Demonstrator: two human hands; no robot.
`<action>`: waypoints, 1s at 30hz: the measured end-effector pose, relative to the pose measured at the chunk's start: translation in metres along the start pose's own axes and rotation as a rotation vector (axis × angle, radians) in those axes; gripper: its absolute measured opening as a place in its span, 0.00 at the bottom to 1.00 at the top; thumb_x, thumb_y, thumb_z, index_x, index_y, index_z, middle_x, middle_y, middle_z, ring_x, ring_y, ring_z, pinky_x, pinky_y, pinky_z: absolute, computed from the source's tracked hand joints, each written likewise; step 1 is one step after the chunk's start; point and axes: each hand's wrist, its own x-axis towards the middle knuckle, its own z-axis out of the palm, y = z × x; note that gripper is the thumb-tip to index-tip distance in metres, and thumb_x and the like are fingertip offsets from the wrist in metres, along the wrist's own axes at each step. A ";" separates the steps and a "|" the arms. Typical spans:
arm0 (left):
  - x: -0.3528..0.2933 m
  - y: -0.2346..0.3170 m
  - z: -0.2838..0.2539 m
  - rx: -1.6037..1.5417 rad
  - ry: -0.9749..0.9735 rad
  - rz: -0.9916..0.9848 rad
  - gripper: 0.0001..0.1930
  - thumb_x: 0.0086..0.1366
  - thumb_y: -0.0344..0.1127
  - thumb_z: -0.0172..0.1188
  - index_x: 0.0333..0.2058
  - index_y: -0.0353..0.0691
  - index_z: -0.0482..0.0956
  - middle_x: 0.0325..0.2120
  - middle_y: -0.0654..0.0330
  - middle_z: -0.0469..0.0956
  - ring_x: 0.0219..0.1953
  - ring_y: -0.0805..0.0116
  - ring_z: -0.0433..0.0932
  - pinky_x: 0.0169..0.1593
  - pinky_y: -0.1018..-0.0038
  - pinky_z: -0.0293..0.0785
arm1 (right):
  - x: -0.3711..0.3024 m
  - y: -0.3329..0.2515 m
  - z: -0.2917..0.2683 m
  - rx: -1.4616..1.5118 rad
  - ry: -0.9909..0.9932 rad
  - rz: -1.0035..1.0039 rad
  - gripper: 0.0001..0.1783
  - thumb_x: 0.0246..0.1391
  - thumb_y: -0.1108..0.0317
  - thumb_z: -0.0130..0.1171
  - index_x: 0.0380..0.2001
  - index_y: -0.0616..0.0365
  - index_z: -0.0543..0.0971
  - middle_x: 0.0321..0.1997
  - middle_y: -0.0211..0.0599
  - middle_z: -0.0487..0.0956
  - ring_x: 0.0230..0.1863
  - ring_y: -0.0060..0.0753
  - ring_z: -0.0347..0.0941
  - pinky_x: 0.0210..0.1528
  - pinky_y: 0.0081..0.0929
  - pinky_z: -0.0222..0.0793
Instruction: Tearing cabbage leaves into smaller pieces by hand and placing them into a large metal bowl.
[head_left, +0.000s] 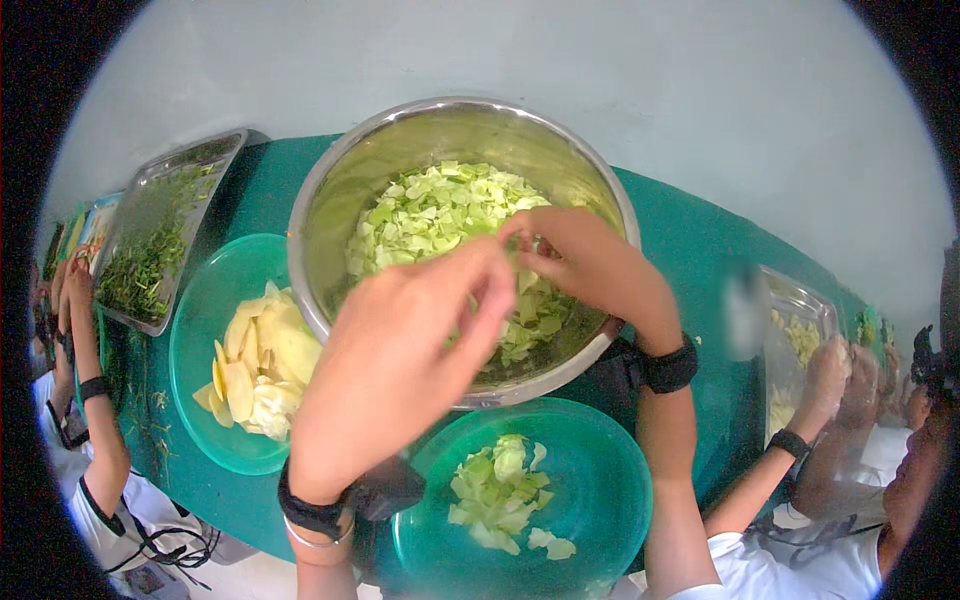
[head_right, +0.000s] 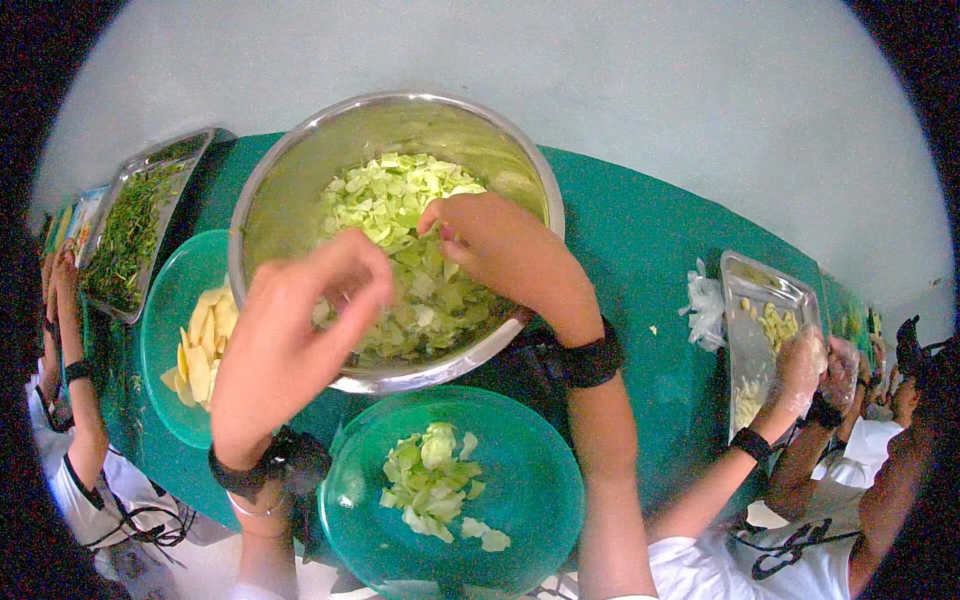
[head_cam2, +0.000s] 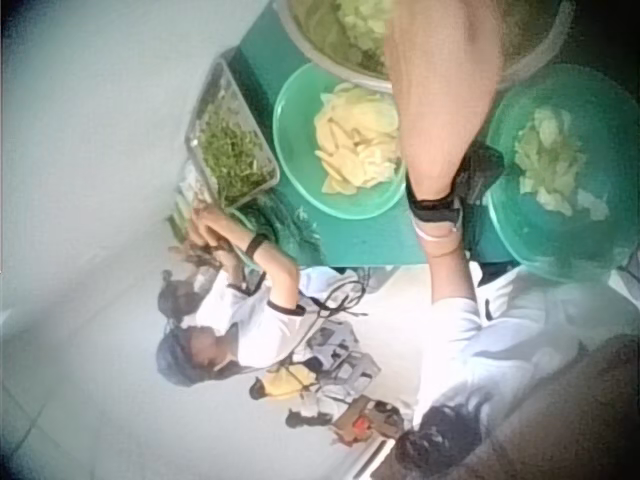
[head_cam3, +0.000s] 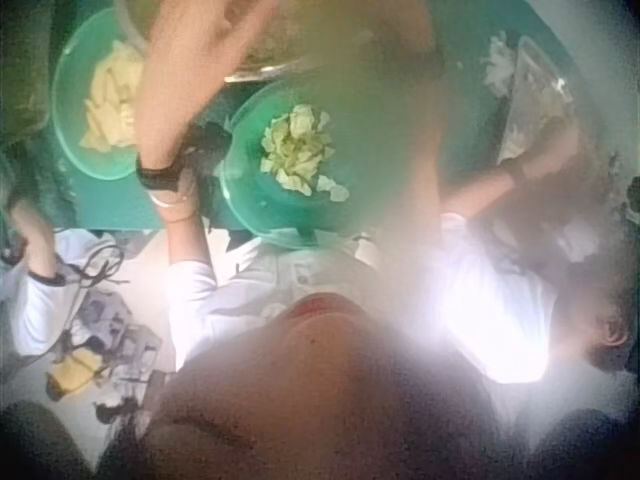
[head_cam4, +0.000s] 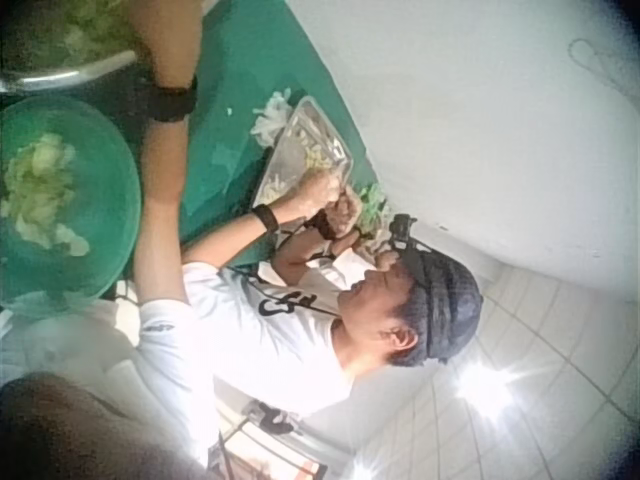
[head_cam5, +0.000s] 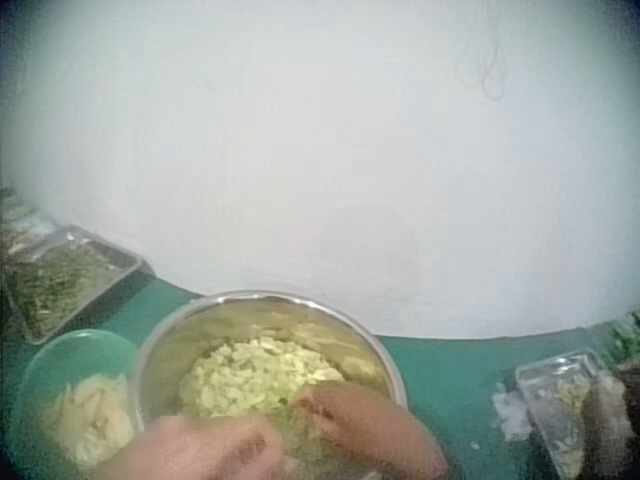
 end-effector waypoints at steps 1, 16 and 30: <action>0.004 -0.004 0.003 0.150 0.132 -0.016 0.04 0.65 0.29 0.58 0.37 0.37 0.74 0.26 0.49 0.79 0.29 0.49 0.81 0.33 0.59 0.75 | 0.000 -0.001 -0.002 0.033 0.015 -0.018 0.10 0.56 0.69 0.57 0.41 0.54 0.80 0.33 0.44 0.80 0.37 0.48 0.77 0.42 0.42 0.72; 0.011 -0.038 -0.001 0.116 0.122 -0.149 0.14 0.64 0.30 0.63 0.47 0.37 0.72 0.38 0.55 0.80 0.41 0.62 0.81 0.45 0.69 0.75 | 0.008 -0.018 -0.011 0.346 0.001 -0.051 0.10 0.57 0.69 0.64 0.42 0.58 0.82 0.31 0.33 0.81 0.32 0.24 0.75 0.38 0.25 0.73; 0.014 -0.033 -0.003 0.006 0.075 -0.173 0.17 0.60 0.23 0.63 0.45 0.39 0.68 0.34 0.59 0.77 0.37 0.69 0.78 0.44 0.71 0.75 | 0.007 -0.026 -0.018 0.465 -0.073 -0.048 0.13 0.52 0.72 0.66 0.43 0.55 0.82 0.29 0.30 0.82 0.30 0.21 0.77 0.38 0.24 0.74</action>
